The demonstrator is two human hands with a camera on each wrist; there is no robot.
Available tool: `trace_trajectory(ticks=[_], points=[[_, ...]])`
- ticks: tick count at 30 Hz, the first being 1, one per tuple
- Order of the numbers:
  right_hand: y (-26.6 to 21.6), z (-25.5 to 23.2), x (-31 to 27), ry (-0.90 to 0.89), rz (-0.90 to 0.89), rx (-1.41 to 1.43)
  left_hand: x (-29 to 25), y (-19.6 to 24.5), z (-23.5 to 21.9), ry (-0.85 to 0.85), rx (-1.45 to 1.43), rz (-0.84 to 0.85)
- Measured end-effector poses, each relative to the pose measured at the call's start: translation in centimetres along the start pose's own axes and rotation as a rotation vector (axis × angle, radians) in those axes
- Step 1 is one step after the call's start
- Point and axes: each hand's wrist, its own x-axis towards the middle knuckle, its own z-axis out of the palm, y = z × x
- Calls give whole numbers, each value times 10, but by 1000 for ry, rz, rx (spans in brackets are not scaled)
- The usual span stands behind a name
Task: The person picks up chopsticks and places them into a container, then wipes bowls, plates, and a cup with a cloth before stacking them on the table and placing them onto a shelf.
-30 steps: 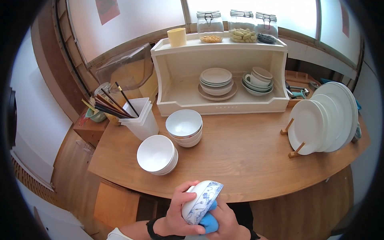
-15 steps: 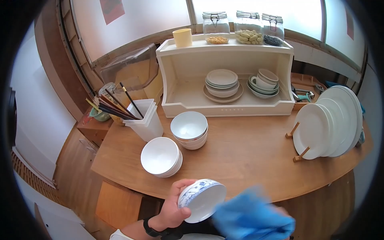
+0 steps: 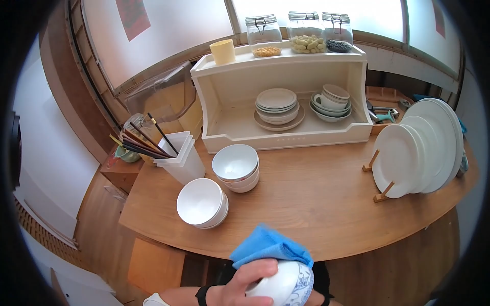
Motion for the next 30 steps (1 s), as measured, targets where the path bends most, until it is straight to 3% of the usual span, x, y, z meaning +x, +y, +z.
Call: trace_trajectory(ticks=[3,5,6,7,9,12,13,15,20,22,23,24,25,26,27,28,30], points=[[3,-28,-8,170,-11,28,4,4,-3,50,51,-111],[-45,-35,-6,26,-331,-938,10,7,-3,70,113,-152],[-35,-42,-8,133,-166,-970,8,8,-6,55,68,-226],[-42,-39,-6,47,-414,-1134,8,8,-9,41,25,-299],[-43,-33,-10,34,-375,-1057,10,9,-10,61,51,-258],[-42,-24,-15,18,-272,-821,6,0,11,420,-227,-188],[-41,-20,-16,15,-239,-739,5,0,10,422,-226,-192],[-37,-12,-17,4,-177,-574,3,-3,6,233,5,-119],[-31,9,-17,-57,5,-163,8,0,-10,321,140,-102],[-31,15,-17,-77,82,5,1,3,-47,120,484,-211],[-38,0,-14,-261,-118,-344,9,8,-61,147,607,-327],[-37,-4,-12,-273,-112,-337,11,-1,-78,145,589,-294],[-36,-7,-11,-240,-133,-326,15,-3,-92,180,639,-253],[-33,-9,-10,-202,-154,-314,14,-1,-104,227,659,-325],[-30,-11,-11,-160,-174,-302,12,-3,-119,289,614,-409],[-26,-13,-13,-116,-194,-292,10,-7,-127,456,398,-605],[-20,-23,-15,-34,-238,-279,20,-12,-155,479,419,-739]])
